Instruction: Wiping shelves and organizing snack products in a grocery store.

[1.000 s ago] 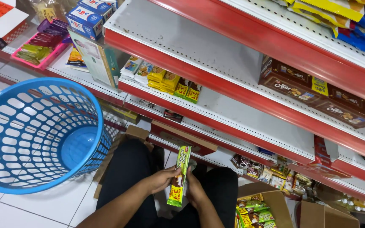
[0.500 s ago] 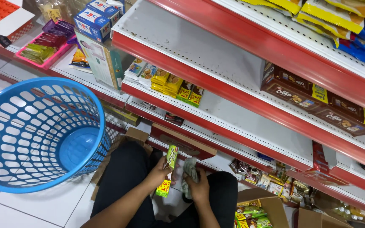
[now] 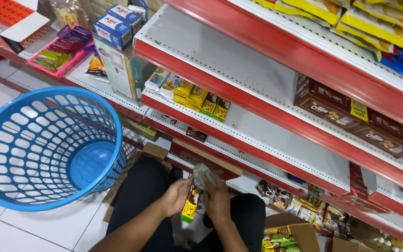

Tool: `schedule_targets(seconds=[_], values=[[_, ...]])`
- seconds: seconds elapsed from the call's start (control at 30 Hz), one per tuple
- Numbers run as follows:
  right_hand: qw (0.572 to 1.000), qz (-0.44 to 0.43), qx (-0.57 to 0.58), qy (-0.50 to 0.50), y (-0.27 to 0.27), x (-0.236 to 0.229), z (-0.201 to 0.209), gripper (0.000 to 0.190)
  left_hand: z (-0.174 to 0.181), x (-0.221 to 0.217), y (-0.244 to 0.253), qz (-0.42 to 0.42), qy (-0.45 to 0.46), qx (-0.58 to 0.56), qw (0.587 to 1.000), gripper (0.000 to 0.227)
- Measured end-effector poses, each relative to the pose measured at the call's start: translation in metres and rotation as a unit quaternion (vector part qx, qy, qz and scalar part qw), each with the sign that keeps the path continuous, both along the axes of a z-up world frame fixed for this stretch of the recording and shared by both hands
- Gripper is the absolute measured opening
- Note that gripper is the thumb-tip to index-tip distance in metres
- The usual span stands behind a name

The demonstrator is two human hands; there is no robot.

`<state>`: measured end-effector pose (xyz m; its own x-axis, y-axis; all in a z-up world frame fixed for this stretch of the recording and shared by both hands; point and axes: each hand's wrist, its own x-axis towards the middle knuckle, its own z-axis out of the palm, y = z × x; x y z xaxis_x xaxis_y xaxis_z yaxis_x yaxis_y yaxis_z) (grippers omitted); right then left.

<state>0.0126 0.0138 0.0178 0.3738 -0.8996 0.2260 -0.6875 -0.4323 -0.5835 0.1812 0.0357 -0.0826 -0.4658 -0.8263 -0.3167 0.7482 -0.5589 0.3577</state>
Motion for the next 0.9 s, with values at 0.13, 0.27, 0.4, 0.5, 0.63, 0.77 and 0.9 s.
schedule_targets(seconds=[0.13,0.27,0.4,0.5,0.63,0.77,0.9], values=[[0.998,0.049,0.002,0.028,0.042,-0.004,-0.008,0.054,0.05,0.009,0.0,0.066,0.058,0.071,0.994,0.079],[0.986,0.133,0.104,-0.005,0.071,-0.029,-0.032,0.052,0.032,0.006,-0.005,0.089,-0.049,0.089,0.991,0.066],[0.955,0.027,0.25,-0.16,0.067,-0.062,-0.062,0.05,-0.036,0.001,-0.009,0.136,-0.181,0.024,0.974,0.055],[0.946,-0.148,0.231,-0.171,0.04,-0.067,-0.039,0.051,0.006,0.003,-0.007,0.107,-0.231,0.021,0.967,0.056],[0.979,-0.121,0.048,-0.157,-0.002,-0.051,-0.021,0.055,0.008,-0.003,-0.006,0.033,-0.16,0.05,0.985,0.057],[0.99,-0.081,0.061,-0.098,-0.015,-0.016,-0.02,0.056,-0.007,-0.008,-0.004,-0.029,-0.062,0.058,0.996,0.081],[0.998,-0.048,0.005,0.028,0.009,0.012,-0.015,0.06,-0.016,-0.001,-0.003,-0.02,-0.009,0.077,0.997,0.105]])
